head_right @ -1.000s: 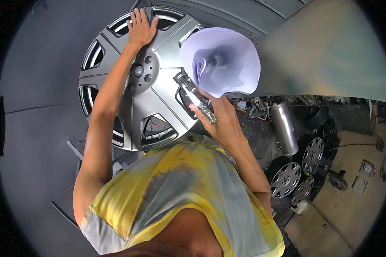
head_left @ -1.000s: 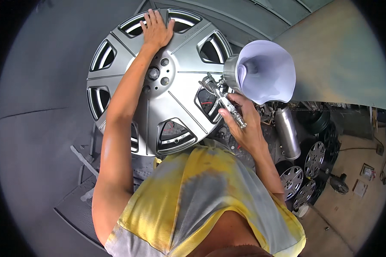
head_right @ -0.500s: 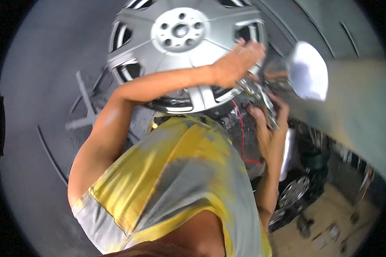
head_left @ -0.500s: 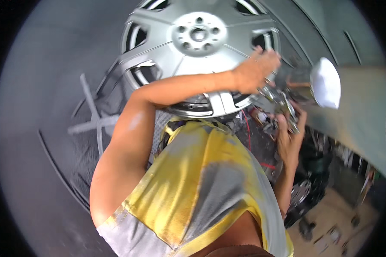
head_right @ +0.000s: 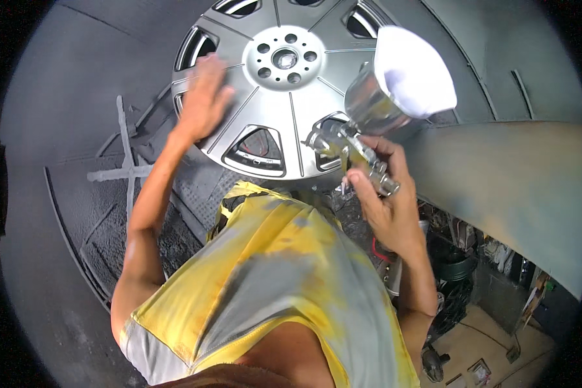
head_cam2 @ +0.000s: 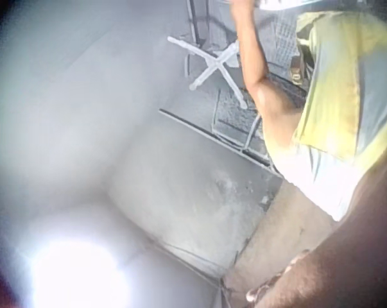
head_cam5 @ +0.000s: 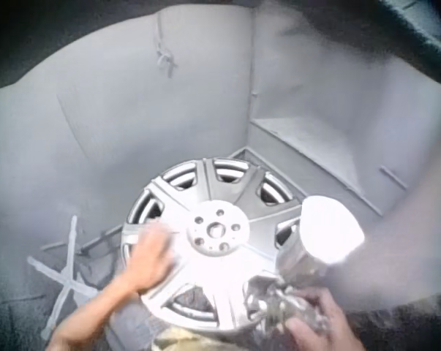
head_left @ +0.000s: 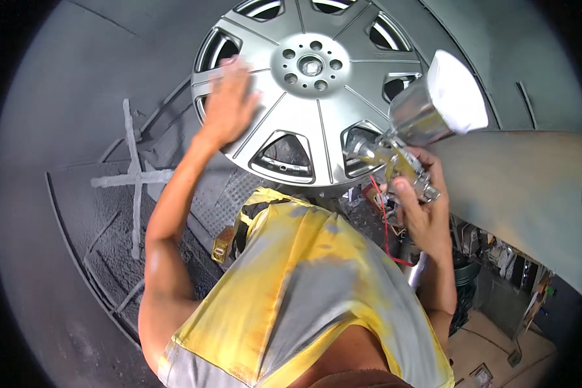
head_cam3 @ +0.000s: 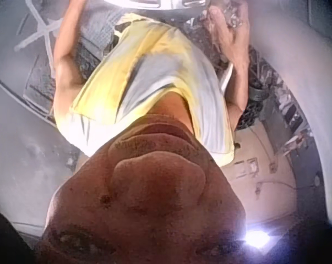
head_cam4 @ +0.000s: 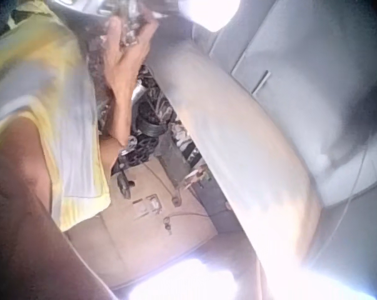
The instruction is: The person uses a spray gun to apply paint to a car wheel rim, luego pauses to mix paint components in a small cup, and continues spraying the rim.
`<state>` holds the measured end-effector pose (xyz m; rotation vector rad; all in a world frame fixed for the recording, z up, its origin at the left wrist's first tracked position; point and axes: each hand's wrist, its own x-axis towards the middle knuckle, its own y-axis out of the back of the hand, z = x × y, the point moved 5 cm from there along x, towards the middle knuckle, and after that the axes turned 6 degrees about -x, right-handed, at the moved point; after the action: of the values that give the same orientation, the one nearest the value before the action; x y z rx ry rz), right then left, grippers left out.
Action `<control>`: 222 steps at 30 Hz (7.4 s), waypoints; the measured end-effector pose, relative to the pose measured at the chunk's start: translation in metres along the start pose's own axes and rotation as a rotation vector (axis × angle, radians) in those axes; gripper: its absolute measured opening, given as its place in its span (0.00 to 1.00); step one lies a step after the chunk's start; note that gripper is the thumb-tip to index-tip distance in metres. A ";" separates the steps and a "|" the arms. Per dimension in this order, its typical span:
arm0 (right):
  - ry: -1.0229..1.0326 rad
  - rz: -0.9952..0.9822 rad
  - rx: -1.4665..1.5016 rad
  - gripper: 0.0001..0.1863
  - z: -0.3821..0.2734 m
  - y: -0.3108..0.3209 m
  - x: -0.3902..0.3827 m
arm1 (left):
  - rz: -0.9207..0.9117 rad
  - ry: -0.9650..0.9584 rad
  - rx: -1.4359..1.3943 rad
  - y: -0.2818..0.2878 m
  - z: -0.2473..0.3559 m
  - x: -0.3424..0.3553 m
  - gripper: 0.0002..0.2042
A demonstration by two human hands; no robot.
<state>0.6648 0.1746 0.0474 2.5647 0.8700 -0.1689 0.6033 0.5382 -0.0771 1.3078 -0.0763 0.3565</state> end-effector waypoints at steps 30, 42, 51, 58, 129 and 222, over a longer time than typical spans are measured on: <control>0.138 0.440 -0.255 0.19 -0.070 0.093 0.059 | 0.097 1.295 -1.584 -0.210 -0.125 -0.156 0.23; -0.077 0.381 -0.039 0.23 -0.036 0.059 -0.027 | -0.040 1.235 -1.443 -0.221 -0.142 -0.120 0.24; -0.055 0.620 -0.162 0.16 -0.003 0.069 -0.028 | -0.245 1.257 -1.356 -0.243 -0.132 -0.143 0.24; -0.129 0.596 -0.084 0.19 0.021 0.051 -0.044 | -0.317 1.200 -1.084 -0.237 -0.192 -0.139 0.24; -0.787 1.849 -0.393 0.32 0.259 -0.010 -0.661 | -1.981 -0.036 -1.408 -0.088 0.744 -0.523 0.33; -1.661 2.382 1.238 0.15 0.493 -0.529 -0.396 | -1.868 -1.749 -0.074 -0.554 0.645 -0.867 0.22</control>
<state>0.0399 0.1209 -0.4882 -0.8052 2.3943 1.2856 0.0449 -0.3802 -0.6412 0.7428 -0.2650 -2.3351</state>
